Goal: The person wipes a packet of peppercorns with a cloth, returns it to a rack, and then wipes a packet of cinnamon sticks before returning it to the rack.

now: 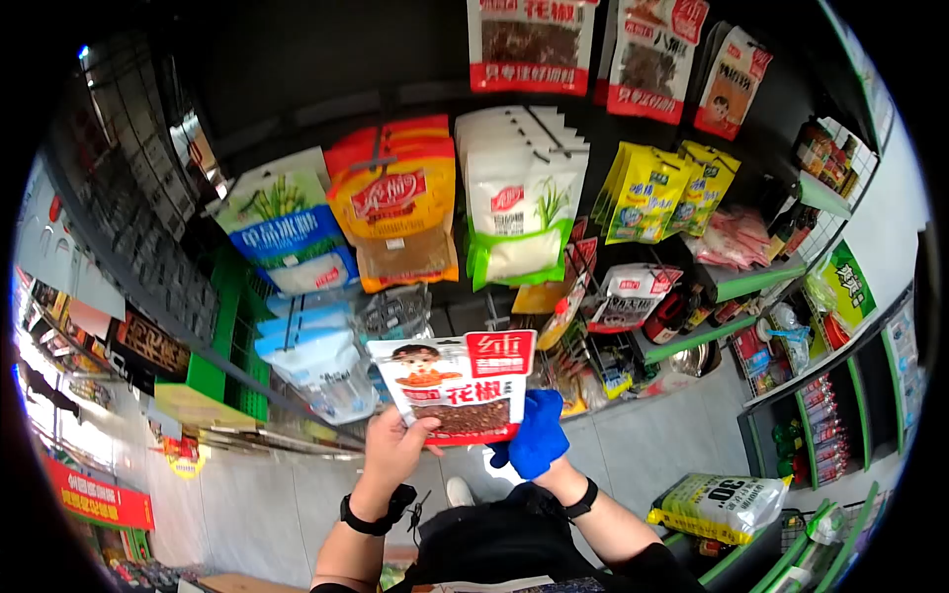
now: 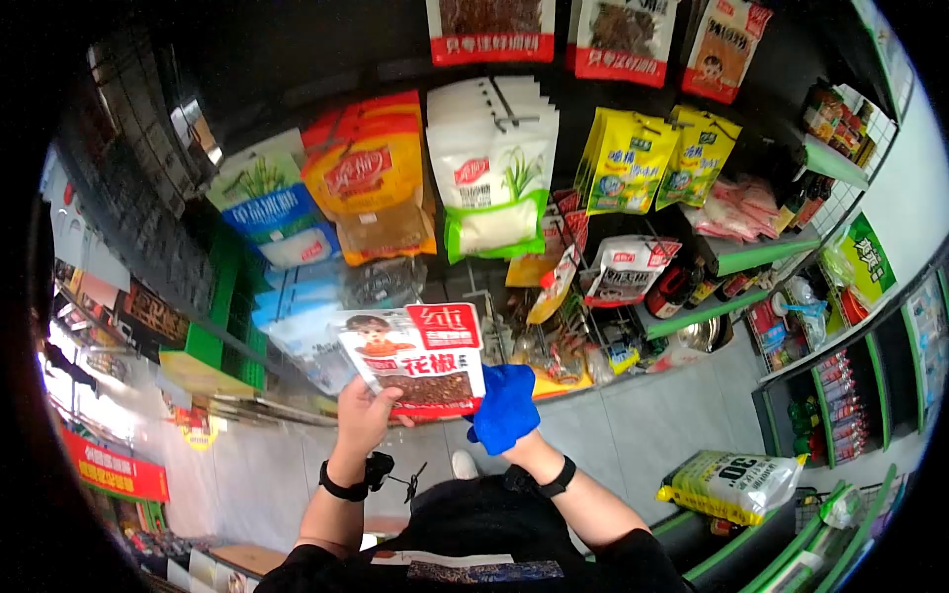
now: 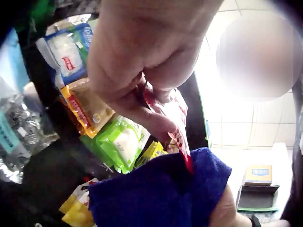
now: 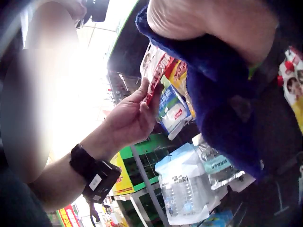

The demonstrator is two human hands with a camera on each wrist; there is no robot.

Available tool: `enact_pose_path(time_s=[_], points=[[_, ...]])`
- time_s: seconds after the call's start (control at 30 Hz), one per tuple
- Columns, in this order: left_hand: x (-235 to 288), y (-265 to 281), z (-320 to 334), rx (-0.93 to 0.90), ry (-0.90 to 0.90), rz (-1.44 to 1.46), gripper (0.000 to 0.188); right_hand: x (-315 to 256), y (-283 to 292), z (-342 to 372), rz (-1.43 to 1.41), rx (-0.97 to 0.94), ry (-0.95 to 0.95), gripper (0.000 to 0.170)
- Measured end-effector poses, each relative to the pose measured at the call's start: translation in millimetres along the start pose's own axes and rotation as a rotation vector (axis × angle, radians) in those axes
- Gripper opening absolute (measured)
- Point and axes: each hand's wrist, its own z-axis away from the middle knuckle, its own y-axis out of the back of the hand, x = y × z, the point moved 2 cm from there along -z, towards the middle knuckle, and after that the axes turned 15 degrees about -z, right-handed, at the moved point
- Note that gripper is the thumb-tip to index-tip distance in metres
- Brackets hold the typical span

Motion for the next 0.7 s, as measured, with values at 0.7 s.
enact_pose_path(time_s=[0.7], points=[[189.2, -65.8, -101.1, -0.207, -0.462, 0.076, 0.036, -86.1, 115.5, -126.1, -0.043, 0.291, 0.682, 0.004]])
